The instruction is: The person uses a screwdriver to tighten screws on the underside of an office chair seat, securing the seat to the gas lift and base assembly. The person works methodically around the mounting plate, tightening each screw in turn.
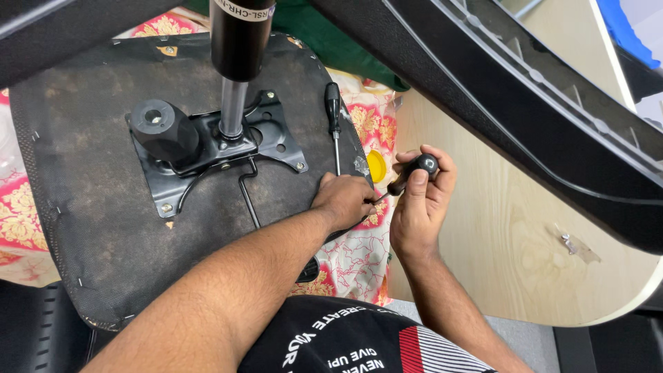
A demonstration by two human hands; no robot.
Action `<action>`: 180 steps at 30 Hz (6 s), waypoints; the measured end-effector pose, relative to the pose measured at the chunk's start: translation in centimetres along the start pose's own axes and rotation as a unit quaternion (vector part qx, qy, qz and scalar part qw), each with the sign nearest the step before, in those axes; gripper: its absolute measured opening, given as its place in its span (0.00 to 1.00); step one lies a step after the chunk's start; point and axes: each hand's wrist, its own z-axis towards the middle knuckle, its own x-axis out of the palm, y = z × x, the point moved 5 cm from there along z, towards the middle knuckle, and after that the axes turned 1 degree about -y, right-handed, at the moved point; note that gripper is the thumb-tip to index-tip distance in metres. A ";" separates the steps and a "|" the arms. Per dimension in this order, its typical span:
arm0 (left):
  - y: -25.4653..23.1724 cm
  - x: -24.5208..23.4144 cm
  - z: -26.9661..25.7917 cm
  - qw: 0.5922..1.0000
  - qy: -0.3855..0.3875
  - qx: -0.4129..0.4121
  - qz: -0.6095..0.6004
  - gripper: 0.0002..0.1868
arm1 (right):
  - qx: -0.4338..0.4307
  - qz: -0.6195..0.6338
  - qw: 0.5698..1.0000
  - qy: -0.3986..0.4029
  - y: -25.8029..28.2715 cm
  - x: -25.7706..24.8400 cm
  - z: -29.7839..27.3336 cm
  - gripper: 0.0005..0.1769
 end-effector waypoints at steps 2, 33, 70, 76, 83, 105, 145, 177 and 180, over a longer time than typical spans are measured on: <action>-0.1 0.1 -0.1 1.000 0.006 0.001 0.002 0.12 | -0.018 -0.067 0.998 -0.004 0.3 0.0 0.0 0.19; 0.1 0.4 0.0 0.998 0.015 0.051 0.041 0.12 | 0.065 -0.030 0.996 -0.059 -0.1 -2.2 -2.4 0.24; 0.8 0.7 -0.3 0.998 -0.025 0.060 -0.021 0.13 | 0.221 -0.588 0.759 0.170 10.3 -1.0 4.4 0.17; 0.7 0.3 -0.2 0.998 -0.018 0.056 -0.013 0.12 | 0.224 -0.591 0.754 0.178 10.0 -1.2 4.6 0.17; 0.6 0.1 -0.4 0.999 -0.012 0.052 -0.011 0.11 | 0.248 -0.638 0.709 0.170 10.0 -0.9 4.9 0.19; 0.5 0.0 -0.5 0.999 -0.010 0.047 -0.001 0.12 | 0.289 -0.581 0.756 0.082 9.6 -1.1 4.8 0.14; 0.1 -0.8 -0.7 0.998 0.003 0.055 0.000 0.10 | 0.250 -0.655 0.673 0.237 8.7 1.6 6.3 0.18; 0.8 -0.1 -0.6 0.997 -0.034 0.049 -0.044 0.08 | 0.169 -0.591 0.787 0.060 9.5 -1.6 4.5 0.21; 0.7 0.1 -0.5 0.997 -0.039 0.056 -0.045 0.09 | 0.126 -0.423 0.897 0.018 8.2 -2.0 3.3 0.22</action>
